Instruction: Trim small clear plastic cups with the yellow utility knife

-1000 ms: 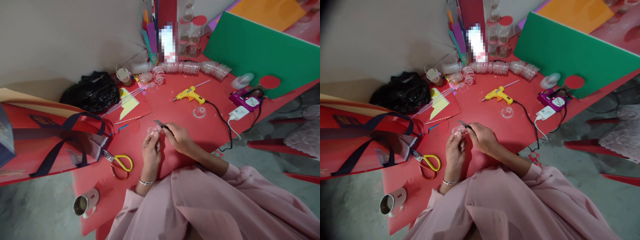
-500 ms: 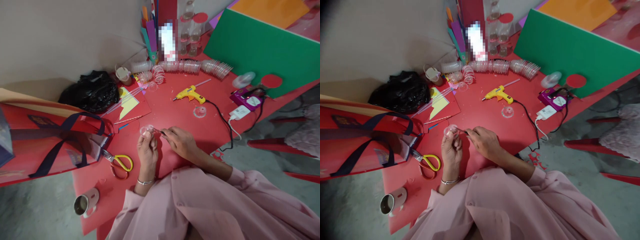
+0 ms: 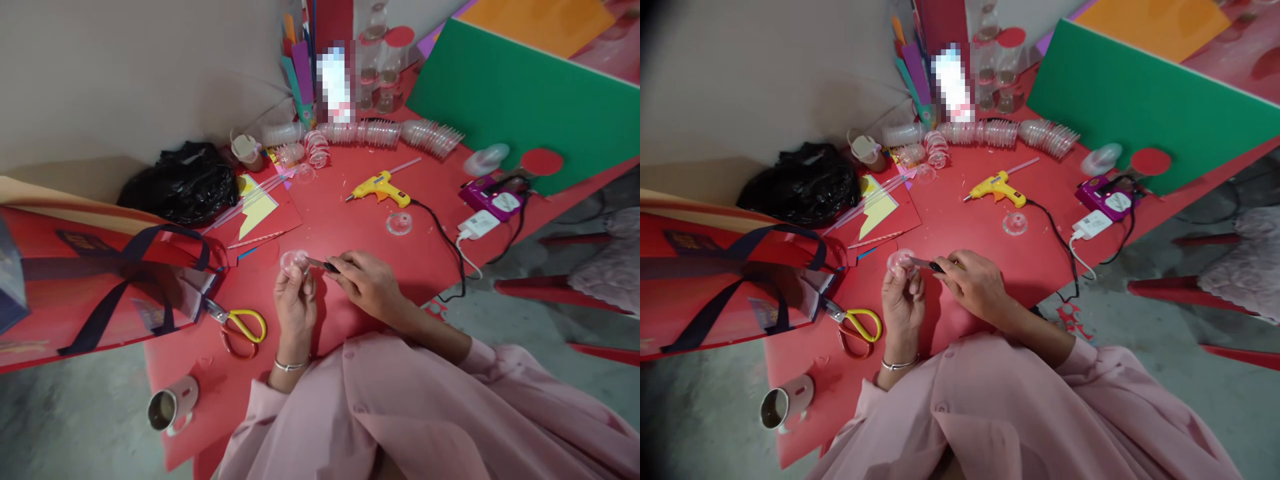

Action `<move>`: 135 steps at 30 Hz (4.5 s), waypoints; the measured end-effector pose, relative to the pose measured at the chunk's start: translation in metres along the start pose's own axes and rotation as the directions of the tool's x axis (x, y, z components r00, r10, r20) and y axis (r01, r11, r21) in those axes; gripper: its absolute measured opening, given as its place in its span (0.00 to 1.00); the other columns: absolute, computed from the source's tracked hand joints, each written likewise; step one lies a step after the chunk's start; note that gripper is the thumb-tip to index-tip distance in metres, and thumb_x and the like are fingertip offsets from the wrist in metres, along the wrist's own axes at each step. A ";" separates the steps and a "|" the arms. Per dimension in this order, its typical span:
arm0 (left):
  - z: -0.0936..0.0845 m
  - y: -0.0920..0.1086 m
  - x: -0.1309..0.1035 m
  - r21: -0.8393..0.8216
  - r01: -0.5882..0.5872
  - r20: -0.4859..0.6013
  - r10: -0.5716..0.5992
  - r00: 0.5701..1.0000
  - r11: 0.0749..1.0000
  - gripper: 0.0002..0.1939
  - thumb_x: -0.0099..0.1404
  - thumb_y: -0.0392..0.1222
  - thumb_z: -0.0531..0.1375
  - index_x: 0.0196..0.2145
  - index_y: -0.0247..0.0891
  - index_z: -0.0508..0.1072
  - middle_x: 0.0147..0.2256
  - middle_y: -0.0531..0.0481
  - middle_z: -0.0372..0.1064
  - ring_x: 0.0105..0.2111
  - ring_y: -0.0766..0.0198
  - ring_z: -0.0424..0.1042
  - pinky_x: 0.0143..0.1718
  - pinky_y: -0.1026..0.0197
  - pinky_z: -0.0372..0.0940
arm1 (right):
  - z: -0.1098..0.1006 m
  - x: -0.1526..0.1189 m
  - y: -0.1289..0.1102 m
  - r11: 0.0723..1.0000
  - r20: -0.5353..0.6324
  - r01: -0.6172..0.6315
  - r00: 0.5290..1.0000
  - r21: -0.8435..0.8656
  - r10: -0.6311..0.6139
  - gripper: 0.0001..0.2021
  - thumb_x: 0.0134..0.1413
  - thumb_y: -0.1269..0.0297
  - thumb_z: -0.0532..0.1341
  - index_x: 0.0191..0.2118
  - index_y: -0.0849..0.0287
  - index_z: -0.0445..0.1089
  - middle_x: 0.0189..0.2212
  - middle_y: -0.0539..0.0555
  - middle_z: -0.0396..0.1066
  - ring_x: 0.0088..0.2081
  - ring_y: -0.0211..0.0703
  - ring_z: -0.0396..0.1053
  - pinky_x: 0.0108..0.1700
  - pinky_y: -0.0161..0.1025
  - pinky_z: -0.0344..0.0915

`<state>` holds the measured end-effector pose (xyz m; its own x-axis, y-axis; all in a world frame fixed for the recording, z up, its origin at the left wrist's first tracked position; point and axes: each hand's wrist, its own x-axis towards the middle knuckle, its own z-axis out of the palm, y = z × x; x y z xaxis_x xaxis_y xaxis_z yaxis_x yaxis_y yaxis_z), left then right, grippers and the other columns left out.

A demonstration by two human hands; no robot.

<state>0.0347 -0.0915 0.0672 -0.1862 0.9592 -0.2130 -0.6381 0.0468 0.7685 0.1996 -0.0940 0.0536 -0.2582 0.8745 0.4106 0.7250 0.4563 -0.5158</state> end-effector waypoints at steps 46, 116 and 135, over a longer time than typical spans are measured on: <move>-0.002 -0.013 0.000 0.195 -0.196 -0.088 0.216 0.972 0.961 0.21 0.45 0.43 0.79 0.25 0.37 0.70 0.21 0.58 0.65 0.17 0.77 0.57 0.19 0.72 0.55 | -0.017 -0.007 0.007 0.925 0.222 -0.032 0.973 0.380 -0.058 0.19 0.74 0.59 0.51 0.64 0.51 0.66 0.41 0.55 0.74 0.42 0.44 0.72 0.46 0.41 0.69; -0.009 -0.002 -0.022 0.118 -0.021 0.103 0.009 0.995 0.993 0.22 0.50 0.42 0.78 0.26 0.36 0.66 0.19 0.62 0.60 0.12 0.79 0.51 0.13 0.73 0.48 | -0.022 -0.014 0.002 0.981 0.047 0.096 0.993 0.168 -0.105 0.16 0.72 0.60 0.56 0.60 0.52 0.71 0.40 0.55 0.74 0.42 0.44 0.70 0.43 0.41 0.66; -0.012 0.006 -0.025 0.075 0.100 0.112 -0.108 0.988 0.992 0.21 0.52 0.42 0.77 0.30 0.37 0.67 0.23 0.61 0.62 0.14 0.81 0.50 0.14 0.74 0.47 | -0.016 -0.015 0.002 0.987 0.049 0.112 0.992 0.119 -0.119 0.18 0.71 0.59 0.57 0.62 0.50 0.70 0.40 0.55 0.74 0.41 0.45 0.68 0.43 0.42 0.64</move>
<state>0.0265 -0.1189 0.0701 -0.0318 0.9736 -0.2260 -0.5960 0.1631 0.7862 0.2152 -0.1089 0.0588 -0.3730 0.8212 0.4319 0.6106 0.5677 -0.5521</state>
